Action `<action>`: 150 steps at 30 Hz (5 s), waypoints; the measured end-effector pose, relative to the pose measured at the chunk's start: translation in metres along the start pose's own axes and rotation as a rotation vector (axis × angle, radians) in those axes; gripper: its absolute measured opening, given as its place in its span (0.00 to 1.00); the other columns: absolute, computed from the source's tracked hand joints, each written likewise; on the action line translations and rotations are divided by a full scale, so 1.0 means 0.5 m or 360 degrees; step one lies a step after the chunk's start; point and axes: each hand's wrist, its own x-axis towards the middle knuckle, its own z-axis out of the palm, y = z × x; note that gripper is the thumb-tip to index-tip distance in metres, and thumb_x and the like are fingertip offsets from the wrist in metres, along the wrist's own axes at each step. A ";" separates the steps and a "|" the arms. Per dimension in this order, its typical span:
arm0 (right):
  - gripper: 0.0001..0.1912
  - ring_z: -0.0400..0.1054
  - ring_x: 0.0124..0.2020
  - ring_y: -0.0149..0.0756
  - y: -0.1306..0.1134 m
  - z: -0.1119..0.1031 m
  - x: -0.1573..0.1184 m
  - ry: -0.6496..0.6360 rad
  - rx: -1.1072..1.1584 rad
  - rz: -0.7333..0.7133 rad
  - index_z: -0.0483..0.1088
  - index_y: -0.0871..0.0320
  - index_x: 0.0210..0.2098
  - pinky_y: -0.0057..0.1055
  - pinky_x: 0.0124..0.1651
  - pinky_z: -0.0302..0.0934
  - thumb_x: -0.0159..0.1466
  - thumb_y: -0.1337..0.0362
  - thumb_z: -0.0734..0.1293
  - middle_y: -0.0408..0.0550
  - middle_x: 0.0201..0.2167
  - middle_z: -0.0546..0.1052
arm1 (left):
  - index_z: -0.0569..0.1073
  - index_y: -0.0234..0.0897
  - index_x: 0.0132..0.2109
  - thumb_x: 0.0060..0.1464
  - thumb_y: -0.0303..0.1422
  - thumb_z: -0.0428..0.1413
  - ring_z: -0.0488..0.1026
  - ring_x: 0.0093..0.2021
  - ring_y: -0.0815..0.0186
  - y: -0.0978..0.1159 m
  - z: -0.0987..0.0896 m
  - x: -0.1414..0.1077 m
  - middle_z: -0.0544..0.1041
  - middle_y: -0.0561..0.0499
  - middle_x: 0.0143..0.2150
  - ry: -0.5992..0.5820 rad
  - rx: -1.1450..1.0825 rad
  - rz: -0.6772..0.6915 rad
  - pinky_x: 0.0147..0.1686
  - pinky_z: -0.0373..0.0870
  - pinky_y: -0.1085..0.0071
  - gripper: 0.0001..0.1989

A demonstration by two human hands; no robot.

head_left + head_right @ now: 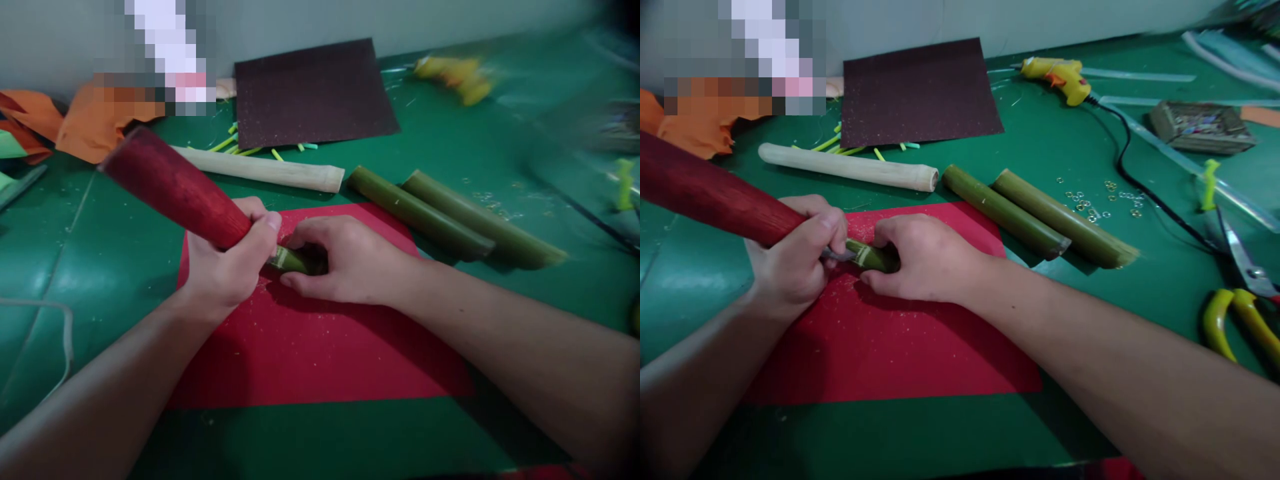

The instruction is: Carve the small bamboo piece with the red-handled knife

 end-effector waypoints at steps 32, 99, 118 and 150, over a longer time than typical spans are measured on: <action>0.09 0.57 0.27 0.28 0.006 0.007 0.002 0.0013 0.0004 -0.0042 0.72 0.59 0.33 0.31 0.30 0.47 0.57 0.61 0.72 0.40 0.27 0.71 | 0.66 0.37 0.18 0.56 0.30 0.59 0.58 0.17 0.74 -0.007 0.001 -0.003 0.63 0.55 0.16 -0.0081 -0.0004 0.0079 0.16 0.58 0.74 0.19; 0.11 0.66 0.28 0.30 0.003 -0.008 -0.006 0.0055 0.0157 0.0036 0.79 0.60 0.36 0.29 0.32 0.55 0.59 0.59 0.73 0.45 0.30 0.79 | 0.68 0.38 0.20 0.59 0.33 0.59 0.60 0.19 0.71 -0.023 -0.003 -0.014 0.65 0.54 0.19 -0.0027 -0.0048 0.0064 0.19 0.57 0.70 0.19; 0.14 0.62 0.27 0.29 -0.003 -0.001 -0.001 0.0022 0.0089 0.0141 0.75 0.59 0.36 0.30 0.30 0.51 0.56 0.56 0.75 0.42 0.28 0.76 | 0.67 0.39 0.20 0.60 0.33 0.61 0.59 0.17 0.72 -0.017 0.010 -0.009 0.64 0.56 0.18 0.0069 -0.0061 0.0067 0.17 0.60 0.70 0.20; 0.17 0.66 0.46 0.45 0.027 -0.001 -0.009 -0.0058 -0.0237 -0.0601 0.76 0.63 0.44 0.43 0.54 0.59 0.54 0.68 0.69 0.52 0.42 0.75 | 0.73 0.37 0.20 0.56 0.38 0.62 0.63 0.15 0.76 0.015 -0.008 -0.024 0.68 0.55 0.16 -0.0071 -0.0173 -0.0516 0.14 0.57 0.78 0.18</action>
